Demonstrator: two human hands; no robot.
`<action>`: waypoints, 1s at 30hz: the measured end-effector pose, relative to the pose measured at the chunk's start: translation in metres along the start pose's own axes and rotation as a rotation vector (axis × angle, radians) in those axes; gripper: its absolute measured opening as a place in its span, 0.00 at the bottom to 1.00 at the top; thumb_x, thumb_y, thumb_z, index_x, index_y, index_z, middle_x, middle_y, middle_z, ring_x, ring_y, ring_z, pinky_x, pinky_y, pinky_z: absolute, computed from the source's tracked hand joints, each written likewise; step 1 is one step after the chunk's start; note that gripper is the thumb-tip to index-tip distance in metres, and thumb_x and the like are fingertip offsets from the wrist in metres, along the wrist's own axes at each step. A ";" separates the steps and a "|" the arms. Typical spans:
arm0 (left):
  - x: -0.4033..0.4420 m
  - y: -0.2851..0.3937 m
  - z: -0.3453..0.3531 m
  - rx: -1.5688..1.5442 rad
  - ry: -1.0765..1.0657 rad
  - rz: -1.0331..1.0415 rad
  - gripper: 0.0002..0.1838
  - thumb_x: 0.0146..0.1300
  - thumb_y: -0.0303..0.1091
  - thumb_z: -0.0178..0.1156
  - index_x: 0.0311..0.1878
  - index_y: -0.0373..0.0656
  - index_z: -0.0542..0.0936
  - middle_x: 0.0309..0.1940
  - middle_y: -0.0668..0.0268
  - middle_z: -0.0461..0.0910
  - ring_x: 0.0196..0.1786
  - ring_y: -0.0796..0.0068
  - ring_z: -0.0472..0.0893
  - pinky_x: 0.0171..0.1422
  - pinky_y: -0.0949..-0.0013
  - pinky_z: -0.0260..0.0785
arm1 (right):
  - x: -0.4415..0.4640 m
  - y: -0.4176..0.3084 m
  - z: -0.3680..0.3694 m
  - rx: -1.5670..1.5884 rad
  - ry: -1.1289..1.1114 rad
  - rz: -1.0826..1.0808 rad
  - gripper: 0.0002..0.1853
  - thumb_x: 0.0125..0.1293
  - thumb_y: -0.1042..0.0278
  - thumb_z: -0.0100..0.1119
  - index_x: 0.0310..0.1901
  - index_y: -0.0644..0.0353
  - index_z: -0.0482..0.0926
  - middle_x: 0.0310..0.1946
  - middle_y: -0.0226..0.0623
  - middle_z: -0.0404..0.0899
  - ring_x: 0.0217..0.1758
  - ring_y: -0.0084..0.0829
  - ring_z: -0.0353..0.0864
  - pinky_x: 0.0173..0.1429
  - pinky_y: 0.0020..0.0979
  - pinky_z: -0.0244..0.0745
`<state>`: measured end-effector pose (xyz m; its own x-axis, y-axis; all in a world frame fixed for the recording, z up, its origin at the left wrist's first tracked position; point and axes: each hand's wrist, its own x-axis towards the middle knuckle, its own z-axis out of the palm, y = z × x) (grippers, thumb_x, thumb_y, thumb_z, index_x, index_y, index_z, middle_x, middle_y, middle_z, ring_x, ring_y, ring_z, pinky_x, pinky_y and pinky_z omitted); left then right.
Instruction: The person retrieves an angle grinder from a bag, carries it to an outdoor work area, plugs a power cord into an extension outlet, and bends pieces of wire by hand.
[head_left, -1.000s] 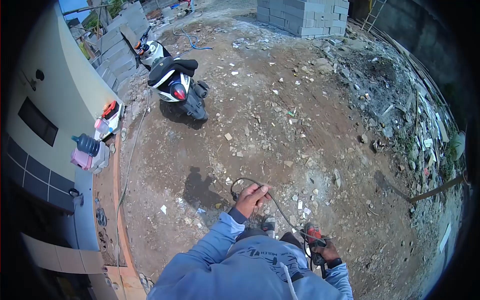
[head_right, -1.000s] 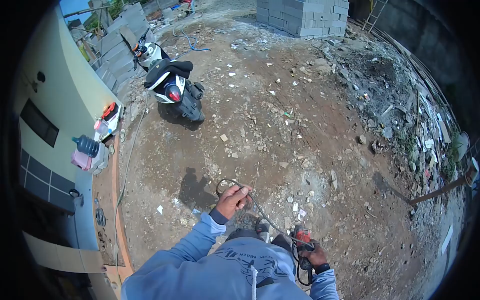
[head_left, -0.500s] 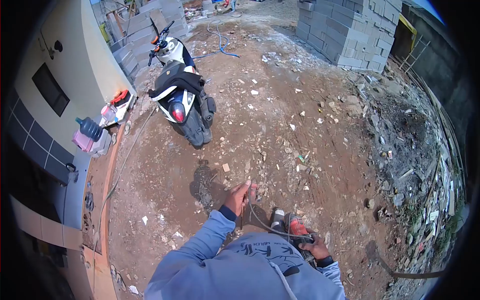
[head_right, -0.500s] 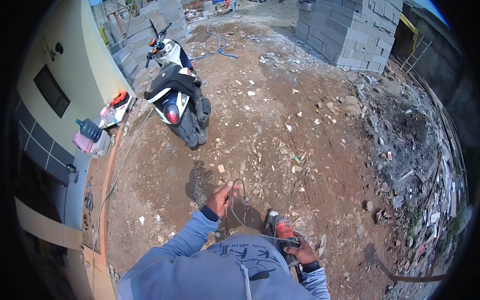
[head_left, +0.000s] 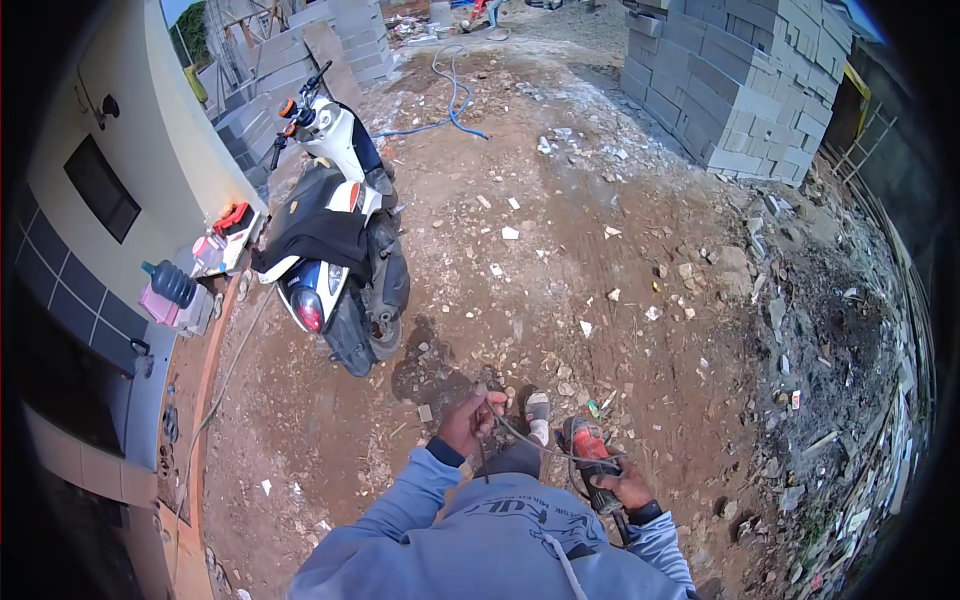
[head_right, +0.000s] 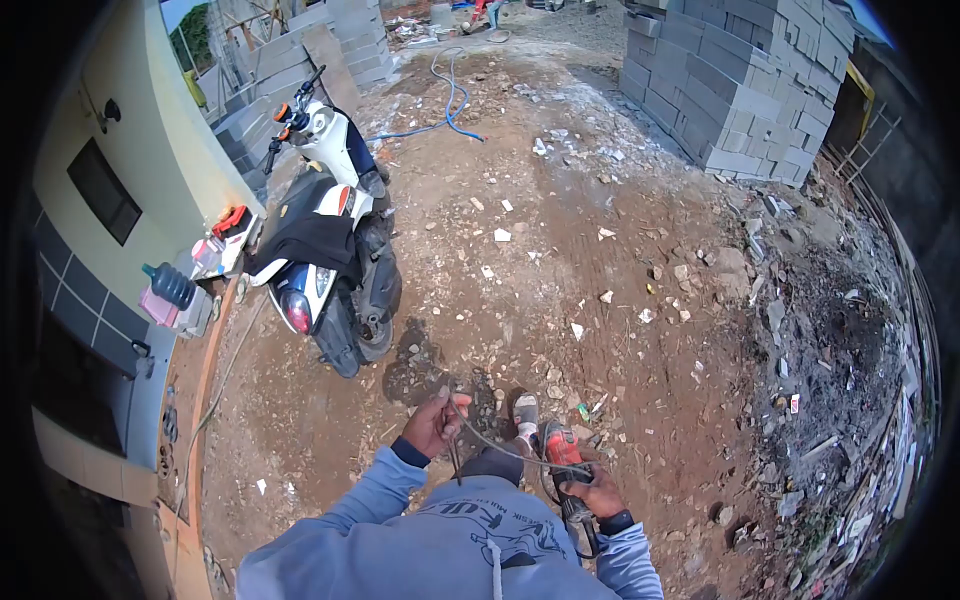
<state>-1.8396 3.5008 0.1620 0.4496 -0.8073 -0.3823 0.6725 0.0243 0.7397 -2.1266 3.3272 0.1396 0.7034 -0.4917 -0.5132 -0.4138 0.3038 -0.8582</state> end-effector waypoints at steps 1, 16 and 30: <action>0.029 0.005 0.002 -0.024 -0.066 -0.031 0.23 0.70 0.50 0.44 0.49 0.37 0.76 0.23 0.70 0.75 0.18 0.85 0.66 0.21 0.81 0.54 | 0.031 0.000 -0.013 0.000 -0.001 -0.003 0.41 0.43 0.67 0.70 0.61 0.70 0.63 0.47 0.40 0.77 0.47 0.30 0.77 0.52 0.29 0.72; 0.429 0.224 0.106 0.510 -0.153 0.063 0.24 0.69 0.49 0.49 0.59 0.42 0.73 0.25 0.74 0.74 0.21 0.90 0.63 0.24 0.84 0.56 | 0.344 -0.232 -0.127 0.001 -0.104 0.057 0.44 0.43 0.65 0.69 0.63 0.70 0.60 0.49 0.40 0.75 0.51 0.30 0.75 0.57 0.29 0.67; 0.769 0.404 0.017 0.785 0.461 0.212 0.21 0.67 0.48 0.51 0.41 0.38 0.83 0.21 0.70 0.79 0.24 0.84 0.71 0.29 0.76 0.62 | 0.720 -0.513 -0.188 0.420 -0.465 0.180 0.35 0.51 0.65 0.61 0.62 0.64 0.62 0.46 0.38 0.76 0.42 0.27 0.79 0.45 0.27 0.75</action>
<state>-1.2323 2.8800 0.1762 0.8195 -0.5137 -0.2540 0.0355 -0.3969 0.9172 -1.5167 2.6637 0.2086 0.8600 -0.0276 -0.5095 -0.3535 0.6879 -0.6339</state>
